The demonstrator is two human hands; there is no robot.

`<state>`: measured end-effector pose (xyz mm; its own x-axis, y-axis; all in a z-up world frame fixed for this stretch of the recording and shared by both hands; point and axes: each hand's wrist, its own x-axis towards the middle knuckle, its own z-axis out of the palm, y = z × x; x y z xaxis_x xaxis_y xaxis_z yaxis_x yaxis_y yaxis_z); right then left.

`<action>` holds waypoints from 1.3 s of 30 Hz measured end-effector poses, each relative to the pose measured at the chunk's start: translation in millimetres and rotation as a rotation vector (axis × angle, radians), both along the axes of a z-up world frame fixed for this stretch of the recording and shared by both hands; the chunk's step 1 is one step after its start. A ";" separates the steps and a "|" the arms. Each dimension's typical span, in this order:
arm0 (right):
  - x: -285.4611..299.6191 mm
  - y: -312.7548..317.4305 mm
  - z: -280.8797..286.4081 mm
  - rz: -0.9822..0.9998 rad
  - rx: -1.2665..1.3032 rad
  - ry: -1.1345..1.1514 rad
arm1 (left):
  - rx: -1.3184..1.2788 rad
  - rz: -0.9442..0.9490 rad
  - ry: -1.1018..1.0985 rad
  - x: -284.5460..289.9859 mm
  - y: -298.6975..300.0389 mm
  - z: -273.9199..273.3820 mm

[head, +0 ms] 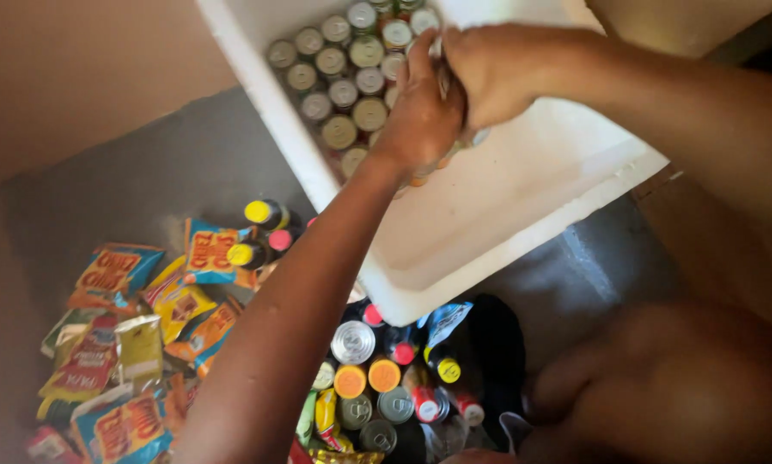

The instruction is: Wiping canned goods with a cloth and organizing them into a container while sorting through snack bags on the floor.

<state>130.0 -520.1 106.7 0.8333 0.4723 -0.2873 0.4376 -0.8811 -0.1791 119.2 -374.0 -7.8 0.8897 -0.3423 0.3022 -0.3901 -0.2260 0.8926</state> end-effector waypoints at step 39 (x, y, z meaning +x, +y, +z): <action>21.0 -58.4 -201.1 -0.179 -0.227 0.198 | 0.611 0.004 0.210 61.4 -91.6 -136.5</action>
<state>151.0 -578.6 -94.5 0.8146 0.2292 -0.5328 0.2491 -0.9678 -0.0354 180.6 -465.6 -144.3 0.9101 -0.3945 -0.1268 -0.2195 -0.7184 0.6601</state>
